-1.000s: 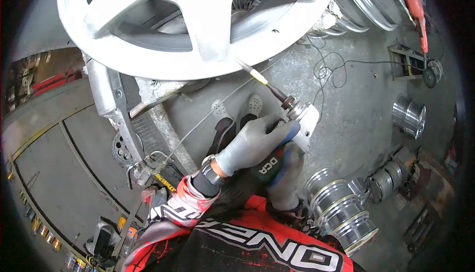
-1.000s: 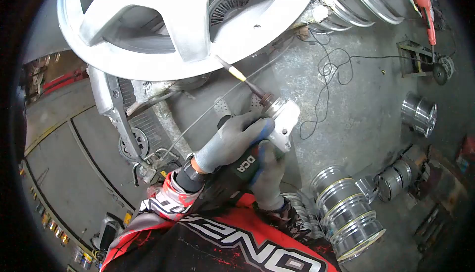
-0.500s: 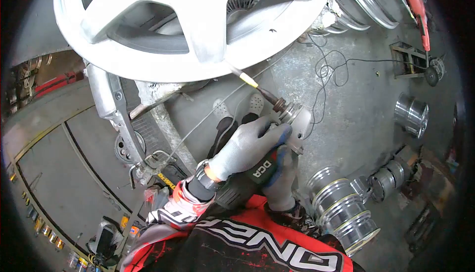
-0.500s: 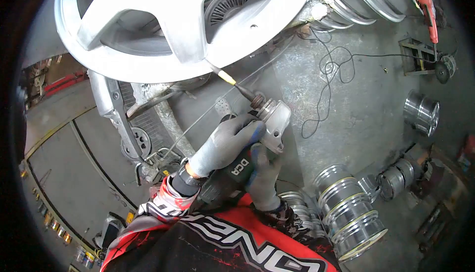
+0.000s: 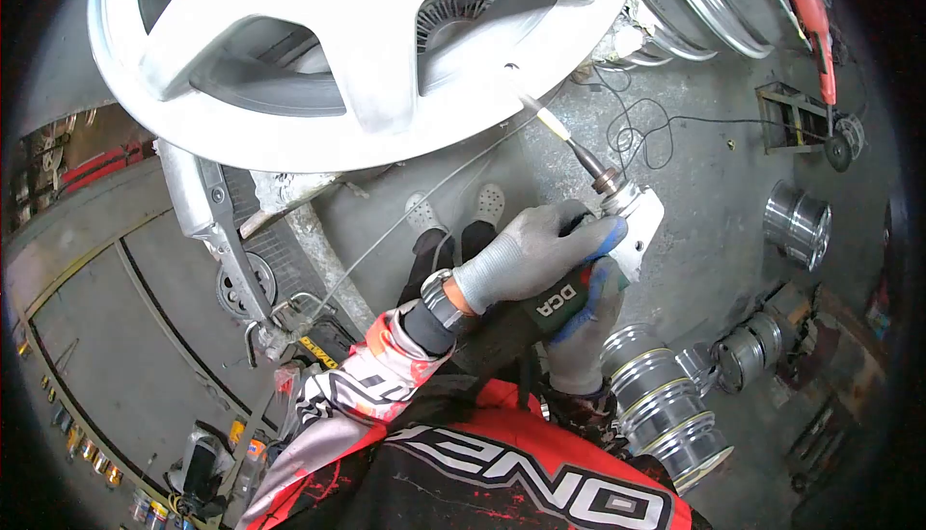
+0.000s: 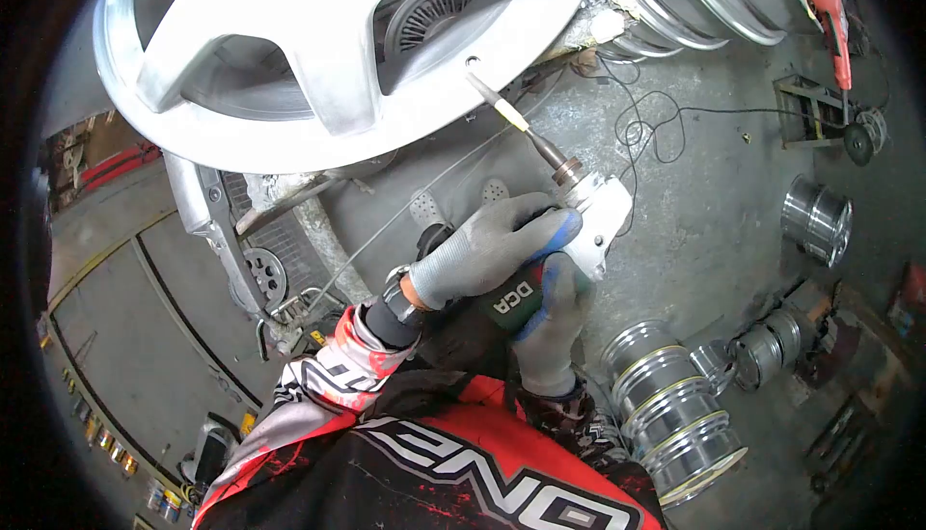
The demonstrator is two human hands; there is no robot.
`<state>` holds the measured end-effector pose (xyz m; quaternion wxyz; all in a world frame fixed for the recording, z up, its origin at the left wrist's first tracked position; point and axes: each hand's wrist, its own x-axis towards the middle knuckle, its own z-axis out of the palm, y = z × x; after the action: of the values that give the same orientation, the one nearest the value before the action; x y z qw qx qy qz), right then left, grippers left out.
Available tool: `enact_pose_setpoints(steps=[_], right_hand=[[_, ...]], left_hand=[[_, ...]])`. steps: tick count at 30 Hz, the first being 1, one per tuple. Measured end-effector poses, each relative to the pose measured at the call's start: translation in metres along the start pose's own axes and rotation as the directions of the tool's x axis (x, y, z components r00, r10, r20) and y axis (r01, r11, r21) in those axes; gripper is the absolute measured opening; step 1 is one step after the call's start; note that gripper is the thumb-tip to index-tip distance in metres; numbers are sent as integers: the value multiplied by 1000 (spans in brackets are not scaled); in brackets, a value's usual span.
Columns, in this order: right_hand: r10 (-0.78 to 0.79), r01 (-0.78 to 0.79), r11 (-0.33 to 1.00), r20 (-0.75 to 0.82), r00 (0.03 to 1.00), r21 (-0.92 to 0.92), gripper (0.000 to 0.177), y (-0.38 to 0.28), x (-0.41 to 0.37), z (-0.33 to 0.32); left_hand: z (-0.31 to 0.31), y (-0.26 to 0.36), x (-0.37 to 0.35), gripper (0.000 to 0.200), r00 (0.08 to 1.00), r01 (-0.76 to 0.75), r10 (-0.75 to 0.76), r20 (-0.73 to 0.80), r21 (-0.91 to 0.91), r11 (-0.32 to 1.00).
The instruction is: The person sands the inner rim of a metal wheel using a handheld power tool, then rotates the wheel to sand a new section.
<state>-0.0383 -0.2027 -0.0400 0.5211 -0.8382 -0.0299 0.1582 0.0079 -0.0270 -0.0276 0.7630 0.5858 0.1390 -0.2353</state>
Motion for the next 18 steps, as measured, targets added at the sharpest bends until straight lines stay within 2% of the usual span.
enact_pose_setpoints(steps=[1, 2, 3, 4, 7, 9, 11, 13, 14, 16, 18], right_hand=[[-139, 136, 976, -6, 990, -171, 51, 3, 0, -2], [-138, 135, 976, -4, 990, -169, 51, -8, 4, 1], [115, -100, 936, -24, 993, 338, 48, -31, 9, 7], [339, -285, 598, 86, 937, 749, 47, -43, 12, 12], [335, -318, 631, 121, 934, 707, 50, -30, -6, 19], [352, -335, 618, 131, 927, 711, 51, -34, -14, 29], [366, -351, 605, 142, 920, 715, 52, -36, -22, 36], [403, -418, 582, 199, 893, 697, 53, -31, -31, 40], [462, -476, 494, 245, 853, 727, 55, -30, -34, 42], [417, -465, 514, 264, 870, 721, 55, -35, -32, 40], [373, -453, 533, 282, 884, 714, 55, -37, -28, 38]], left_hand=[[0, 1, 0, 52, 1000, 1, -1, -2, -1, 1000], [-1, 3, -2, 52, 1000, 29, -29, 5, -9, 1000], [-2, 4, -4, 52, 998, 57, -57, 12, -16, 998], [-4, 3, -8, 52, 998, 60, -60, 8, -14, 998], [-7, -6, -29, 47, 997, 61, -59, -45, 55, 997], [-10, -21, -44, 41, 989, -109, 127, -72, 213, 971], [-14, -16, -58, 36, 980, -157, 182, -75, 258, 953], [-15, -6, -67, 35, 974, 183, -165, -153, 107, 977], [-15, -7, -71, 35, 974, 182, -164, -155, 108, 977], [-13, -9, -75, 35, 963, 185, -166, -212, 75, 980], [-12, -6, -71, 36, 966, 172, -155, -206, 70, 983]])
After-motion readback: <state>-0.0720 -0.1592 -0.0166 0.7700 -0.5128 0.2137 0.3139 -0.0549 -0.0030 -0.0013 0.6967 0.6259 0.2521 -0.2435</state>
